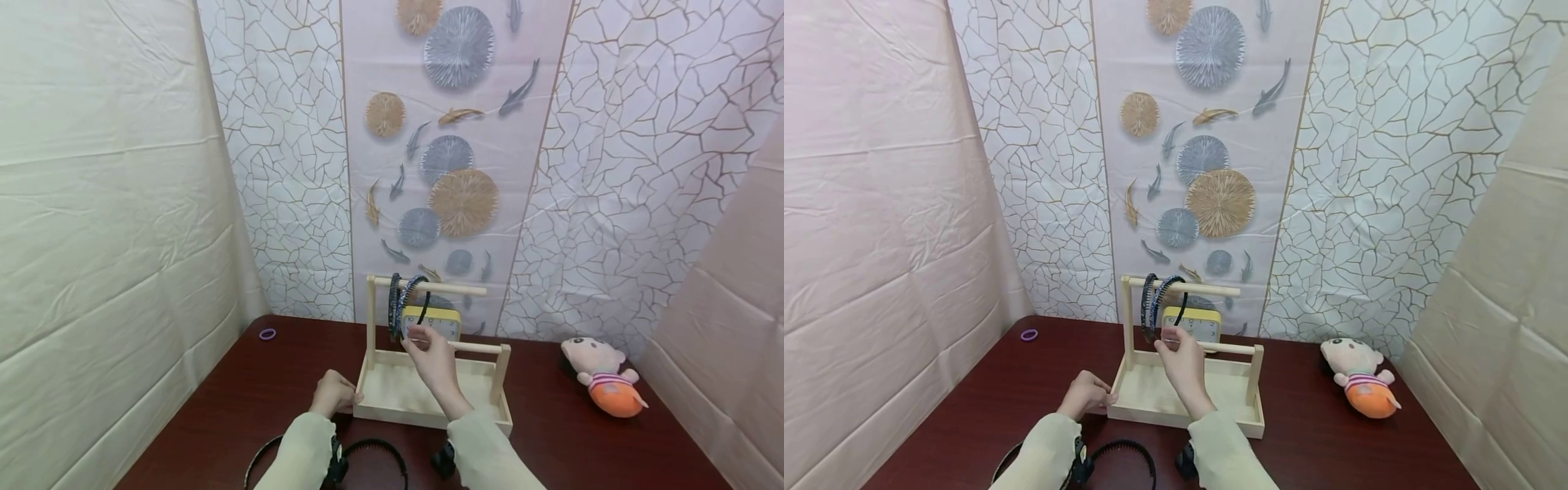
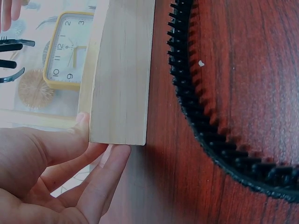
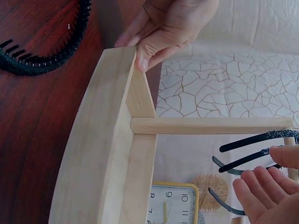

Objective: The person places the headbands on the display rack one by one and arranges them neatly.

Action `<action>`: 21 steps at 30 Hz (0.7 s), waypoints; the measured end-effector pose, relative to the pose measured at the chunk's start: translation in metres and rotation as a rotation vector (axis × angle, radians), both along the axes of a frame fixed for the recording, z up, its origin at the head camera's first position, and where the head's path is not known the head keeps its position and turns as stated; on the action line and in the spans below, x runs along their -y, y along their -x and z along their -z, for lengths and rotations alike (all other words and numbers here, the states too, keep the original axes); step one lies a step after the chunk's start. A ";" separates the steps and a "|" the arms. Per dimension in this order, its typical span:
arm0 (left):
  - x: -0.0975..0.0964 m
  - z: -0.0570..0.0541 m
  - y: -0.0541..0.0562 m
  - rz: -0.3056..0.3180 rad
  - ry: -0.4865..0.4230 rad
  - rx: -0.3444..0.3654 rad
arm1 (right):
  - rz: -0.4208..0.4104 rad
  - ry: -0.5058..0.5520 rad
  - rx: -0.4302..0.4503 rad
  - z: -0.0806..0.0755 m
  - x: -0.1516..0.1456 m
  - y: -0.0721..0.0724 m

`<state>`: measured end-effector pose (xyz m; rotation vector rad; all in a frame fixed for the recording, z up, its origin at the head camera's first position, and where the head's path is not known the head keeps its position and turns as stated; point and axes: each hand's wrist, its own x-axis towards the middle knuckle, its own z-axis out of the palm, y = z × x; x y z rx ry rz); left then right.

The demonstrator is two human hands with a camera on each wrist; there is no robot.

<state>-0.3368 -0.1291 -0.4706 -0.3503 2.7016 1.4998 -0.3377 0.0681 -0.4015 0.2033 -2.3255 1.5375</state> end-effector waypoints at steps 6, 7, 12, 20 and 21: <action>0.001 0.001 -0.001 -0.003 0.027 0.008 | 0.011 0.008 0.011 0.004 0.000 -0.005; 0.001 0.001 -0.002 -0.002 0.035 0.008 | 0.012 0.005 0.007 0.005 0.000 -0.006; 0.001 0.001 -0.003 0.004 0.030 0.013 | 0.007 0.008 0.015 0.005 -0.003 -0.015; 0.000 -0.002 -0.001 -0.006 0.012 0.016 | 0.002 -0.048 0.056 0.004 -0.014 -0.035; -0.001 -0.003 0.000 -0.007 0.014 0.016 | 0.006 -0.050 0.068 0.005 -0.015 -0.037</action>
